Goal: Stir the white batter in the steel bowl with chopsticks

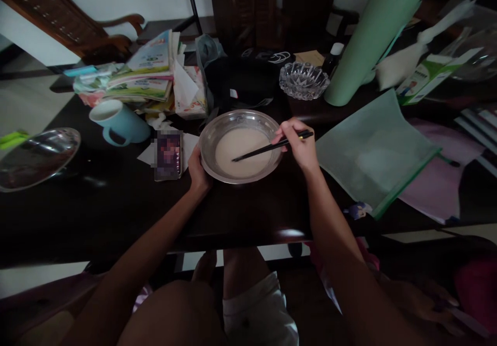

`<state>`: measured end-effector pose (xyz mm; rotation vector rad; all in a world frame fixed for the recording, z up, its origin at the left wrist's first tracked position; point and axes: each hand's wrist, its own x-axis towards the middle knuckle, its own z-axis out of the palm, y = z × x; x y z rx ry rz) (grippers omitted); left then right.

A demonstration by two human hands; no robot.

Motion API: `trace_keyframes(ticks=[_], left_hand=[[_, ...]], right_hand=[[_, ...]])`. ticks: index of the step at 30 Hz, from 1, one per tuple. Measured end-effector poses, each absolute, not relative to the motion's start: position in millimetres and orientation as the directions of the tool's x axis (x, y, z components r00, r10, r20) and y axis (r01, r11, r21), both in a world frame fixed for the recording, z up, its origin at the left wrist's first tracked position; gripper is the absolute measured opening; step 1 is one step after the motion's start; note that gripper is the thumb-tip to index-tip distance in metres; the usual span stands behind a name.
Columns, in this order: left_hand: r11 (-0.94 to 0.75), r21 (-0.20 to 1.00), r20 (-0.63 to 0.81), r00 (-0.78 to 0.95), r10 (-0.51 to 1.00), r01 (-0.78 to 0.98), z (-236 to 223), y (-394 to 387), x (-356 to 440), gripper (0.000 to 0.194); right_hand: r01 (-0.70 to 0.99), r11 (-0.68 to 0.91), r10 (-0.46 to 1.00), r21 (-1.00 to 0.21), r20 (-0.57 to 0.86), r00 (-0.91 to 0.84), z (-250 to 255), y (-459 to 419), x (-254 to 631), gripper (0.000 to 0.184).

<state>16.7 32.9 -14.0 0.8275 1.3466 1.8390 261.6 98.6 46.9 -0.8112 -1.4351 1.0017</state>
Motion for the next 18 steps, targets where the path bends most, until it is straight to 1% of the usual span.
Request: trace_keyframes(ticks=[1,3,6,8,10,13,14,16,18], left_hand=[[-0.235,0.957,0.107,-0.548,0.83,-0.169,-14.3,33.0,16.9,0.03],[-0.273,0.942,0.127,-0.546,0.828,-0.196,-15.4,33.3,17.7,0.029],[-0.277,0.912,0.083,-0.524,0.847,-0.303,-15.9,33.2,19.6,0.029],[-0.262,0.891,0.046,-0.502,0.864,-0.37,-14.9,32.6,20.9,0.029],[-0.248,0.88,0.018,-0.495,0.868,-0.404,-12.9,32.2,22.1,0.029],[-0.248,0.866,0.0,-0.497,0.868,-0.434,-9.5,31.9,24.3,0.027],[-0.252,0.861,0.0,-0.496,0.868,-0.441,-8.3,31.9,25.2,0.027],[-0.254,0.855,-0.004,-0.496,0.868,-0.453,-5.7,31.8,26.5,0.027],[-0.24,0.849,-0.039,-0.509,0.86,-0.471,-3.1,32.1,26.7,0.027]], right_hand=[[-0.03,0.407,0.904,-0.913,0.407,-0.134,47.2,97.8,261.2,0.039],[0.005,0.427,0.9,-0.904,0.424,-0.104,47.5,98.3,262.5,0.039],[-0.034,0.441,0.896,-0.897,0.438,0.072,45.7,103.0,267.7,0.043],[-0.077,0.445,0.891,-0.892,0.432,0.143,43.9,105.9,270.0,0.046],[-0.094,0.437,0.899,-0.895,0.429,0.092,43.1,106.4,269.1,0.047],[-0.065,0.421,0.9,-0.905,0.425,-0.098,45.0,103.6,264.1,0.043],[-0.045,0.425,0.894,-0.904,0.427,-0.136,46.1,102.8,262.8,0.041],[-0.017,0.444,0.888,-0.896,0.443,-0.121,48.0,102.8,262.8,0.04],[-0.018,0.453,0.891,-0.891,0.453,-0.012,48.6,104.9,266.0,0.042]])
